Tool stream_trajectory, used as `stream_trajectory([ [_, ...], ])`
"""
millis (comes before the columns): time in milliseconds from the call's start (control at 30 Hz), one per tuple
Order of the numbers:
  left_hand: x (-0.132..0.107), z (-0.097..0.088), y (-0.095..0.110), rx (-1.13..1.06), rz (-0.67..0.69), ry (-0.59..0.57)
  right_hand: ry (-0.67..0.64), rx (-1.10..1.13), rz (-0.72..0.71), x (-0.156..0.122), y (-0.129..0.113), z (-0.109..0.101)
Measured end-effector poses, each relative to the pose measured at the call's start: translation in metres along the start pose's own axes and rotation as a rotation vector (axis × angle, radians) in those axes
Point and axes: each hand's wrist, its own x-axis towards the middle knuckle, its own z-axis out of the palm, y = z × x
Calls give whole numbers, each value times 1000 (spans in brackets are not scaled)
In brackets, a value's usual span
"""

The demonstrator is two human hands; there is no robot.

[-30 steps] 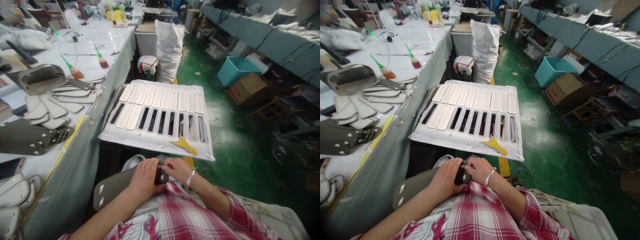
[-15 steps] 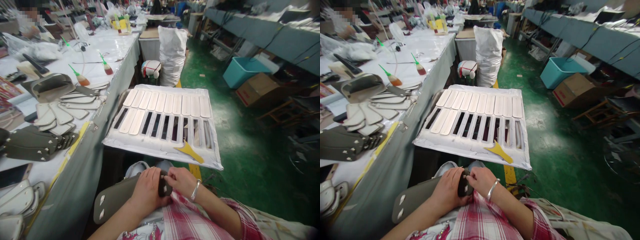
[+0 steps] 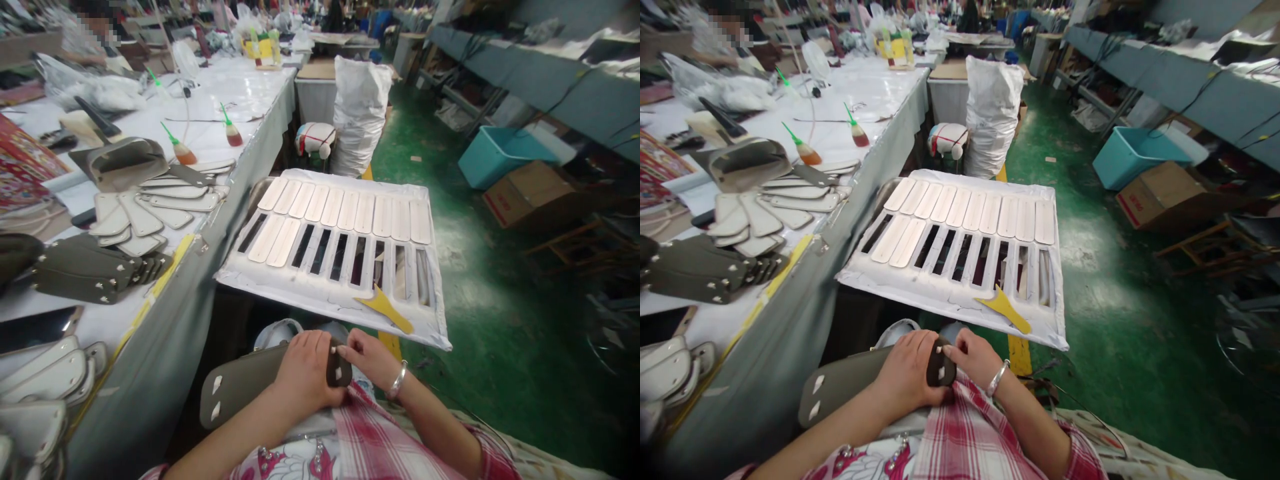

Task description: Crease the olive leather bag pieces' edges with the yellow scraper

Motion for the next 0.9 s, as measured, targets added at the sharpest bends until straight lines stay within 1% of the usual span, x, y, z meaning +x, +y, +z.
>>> stream_trajectory([
  [67, 0, -2, 0, 4, -10, -1, -16, 54, -18, 1, 5, 4],
  [133, -2, -3, -1, 14, -15, 7, -52, 116, 9, 1, 7, 7],
  [200, -5, -4, -3, 21, -19, 13, -62, 126, 24, -1, 5, 9],
  [267, -8, -3, -6, 18, 0, 7, -5, 61, 0, -4, 1, 12],
  [367, -13, -3, -11, -6, 71, -11, 96, -39, -24, -8, -6, 15],
  [533, -18, -10, -15, -125, 173, 11, 160, -59, 23, -15, -12, 18],
  [667, -16, -13, -15, -176, 137, 15, 161, -49, 46, -15, -12, 22],
  [767, -14, -15, -7, -153, 90, -4, 163, -59, 18, -14, -7, 23],
  [833, -17, -19, -2, -140, 76, -12, 181, -79, -7, -14, -2, 22],
  [867, -20, -23, -1, -136, 77, -8, 204, -93, -2, -13, 1, 21],
  [900, -24, -27, -3, -129, 78, 12, 199, -95, -9, -11, 5, 19],
])
